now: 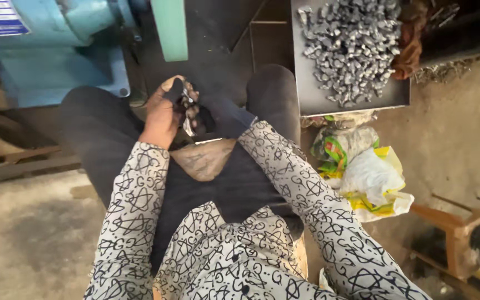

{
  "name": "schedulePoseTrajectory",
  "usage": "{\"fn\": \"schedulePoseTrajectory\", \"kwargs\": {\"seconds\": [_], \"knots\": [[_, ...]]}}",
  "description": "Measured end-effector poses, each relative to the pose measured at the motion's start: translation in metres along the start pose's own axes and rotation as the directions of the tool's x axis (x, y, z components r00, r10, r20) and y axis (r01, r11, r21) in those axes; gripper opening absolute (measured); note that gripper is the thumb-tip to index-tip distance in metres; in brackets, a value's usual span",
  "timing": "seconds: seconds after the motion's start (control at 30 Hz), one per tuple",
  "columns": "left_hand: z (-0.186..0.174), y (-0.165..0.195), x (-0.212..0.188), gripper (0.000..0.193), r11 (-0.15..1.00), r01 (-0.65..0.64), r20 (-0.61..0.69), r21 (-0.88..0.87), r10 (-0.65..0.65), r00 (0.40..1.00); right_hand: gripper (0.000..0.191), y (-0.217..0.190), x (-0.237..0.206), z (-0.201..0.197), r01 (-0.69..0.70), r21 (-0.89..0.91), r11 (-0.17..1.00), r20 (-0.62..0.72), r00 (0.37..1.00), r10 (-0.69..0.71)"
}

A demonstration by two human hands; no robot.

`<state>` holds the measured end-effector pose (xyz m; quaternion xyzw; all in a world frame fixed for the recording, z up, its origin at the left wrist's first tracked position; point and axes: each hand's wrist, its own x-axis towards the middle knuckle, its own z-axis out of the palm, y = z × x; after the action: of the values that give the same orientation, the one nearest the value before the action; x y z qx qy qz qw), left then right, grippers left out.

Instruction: The person sits on the floor at a belt grinder and grinds small metal castings against the abrasive belt, producing sparks, then places finished pieces into a tray of similar parts and picks up new ones from a container, repeating the cycle.

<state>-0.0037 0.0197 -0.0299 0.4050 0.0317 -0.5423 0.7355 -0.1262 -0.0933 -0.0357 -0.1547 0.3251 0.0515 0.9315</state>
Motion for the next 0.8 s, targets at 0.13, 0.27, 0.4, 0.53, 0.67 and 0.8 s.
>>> {"fn": "schedulePoseTrajectory", "kwargs": {"seconds": [0.13,0.27,0.4,0.53,0.67,0.8], "knots": [[-0.001,0.005,0.006,0.024,0.994,-0.067,-0.085,0.088,0.074,0.994,0.023,-0.001,0.004,0.013,-0.001,0.014,1.000,-0.009,1.000,0.001],[-0.004,0.002,0.011,0.021,0.985,0.017,0.188,-0.174,0.017,0.982,0.020,-0.009,0.010,0.021,0.345,-0.130,0.930,0.202,0.927,-0.316],[0.003,0.006,0.017,0.022,0.995,0.029,0.046,-0.098,-0.025,0.999,0.018,-0.022,0.022,0.020,0.216,-0.041,0.976,0.324,0.926,-0.192],[0.015,0.018,0.024,0.025,0.987,0.018,0.088,-0.157,-0.005,0.996,0.019,-0.025,0.032,0.015,0.378,-0.140,0.915,0.285,0.900,-0.329],[0.011,0.018,0.012,0.026,0.998,0.055,0.046,0.007,-0.055,0.997,0.018,-0.014,0.022,0.008,0.335,-0.224,0.915,0.011,0.940,-0.341],[-0.012,0.017,0.006,0.025,0.989,0.116,0.044,0.089,-0.120,0.992,0.031,-0.002,0.003,0.004,0.513,-0.800,0.311,0.130,0.654,-0.746]]}}
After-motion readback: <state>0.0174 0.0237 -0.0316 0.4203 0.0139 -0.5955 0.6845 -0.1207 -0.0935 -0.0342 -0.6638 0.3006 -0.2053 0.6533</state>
